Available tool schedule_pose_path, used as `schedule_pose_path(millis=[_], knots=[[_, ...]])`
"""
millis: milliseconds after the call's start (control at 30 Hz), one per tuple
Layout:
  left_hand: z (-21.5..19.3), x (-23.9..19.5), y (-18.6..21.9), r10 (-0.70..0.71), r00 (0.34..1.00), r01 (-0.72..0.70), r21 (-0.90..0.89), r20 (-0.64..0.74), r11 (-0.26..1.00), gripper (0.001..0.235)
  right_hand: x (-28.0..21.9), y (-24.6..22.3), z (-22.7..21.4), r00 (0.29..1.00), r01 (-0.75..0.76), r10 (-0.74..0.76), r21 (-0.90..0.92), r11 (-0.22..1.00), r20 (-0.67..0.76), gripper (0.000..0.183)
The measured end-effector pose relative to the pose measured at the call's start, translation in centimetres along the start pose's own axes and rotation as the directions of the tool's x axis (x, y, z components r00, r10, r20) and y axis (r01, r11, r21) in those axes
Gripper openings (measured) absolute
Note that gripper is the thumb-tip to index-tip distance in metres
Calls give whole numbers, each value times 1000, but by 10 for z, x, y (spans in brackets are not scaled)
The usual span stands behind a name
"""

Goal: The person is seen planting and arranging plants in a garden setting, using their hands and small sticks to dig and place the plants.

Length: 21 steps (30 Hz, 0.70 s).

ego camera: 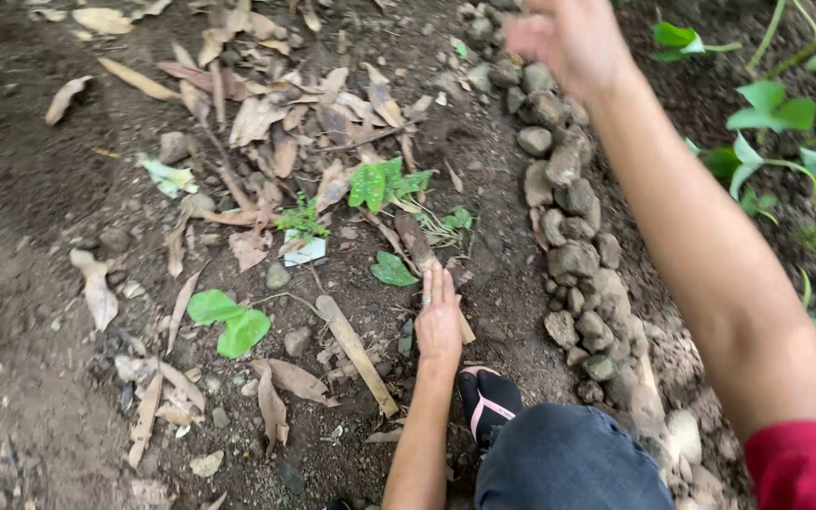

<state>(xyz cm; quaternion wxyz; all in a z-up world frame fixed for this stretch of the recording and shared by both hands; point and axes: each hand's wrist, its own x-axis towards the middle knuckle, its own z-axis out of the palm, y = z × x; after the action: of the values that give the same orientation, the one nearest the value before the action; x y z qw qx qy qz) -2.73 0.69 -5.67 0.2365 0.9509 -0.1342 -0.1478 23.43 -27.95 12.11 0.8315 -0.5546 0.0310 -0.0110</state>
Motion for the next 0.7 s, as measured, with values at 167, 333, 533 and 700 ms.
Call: schedule_pose_path(millis=[167,333,533,700], knots=[[3,-4,-8,10,1000,-9,99,-7,995,64,-123,108,57,942,-283,322,-736,614,-94,41],[-34,-13,-29,-138,982,85,-343,-132,935,46,-257,194,79,960,-137,278,-899,416,-18,35],[-64,-36,-101,-680,576,464,-502,-454,729,20,-285,200,107,924,-227,348,-961,160,-161,46],[-107,-53,-129,-706,432,765,-186,-561,616,51,-284,208,104,954,-178,268,-973,144,-134,52]])
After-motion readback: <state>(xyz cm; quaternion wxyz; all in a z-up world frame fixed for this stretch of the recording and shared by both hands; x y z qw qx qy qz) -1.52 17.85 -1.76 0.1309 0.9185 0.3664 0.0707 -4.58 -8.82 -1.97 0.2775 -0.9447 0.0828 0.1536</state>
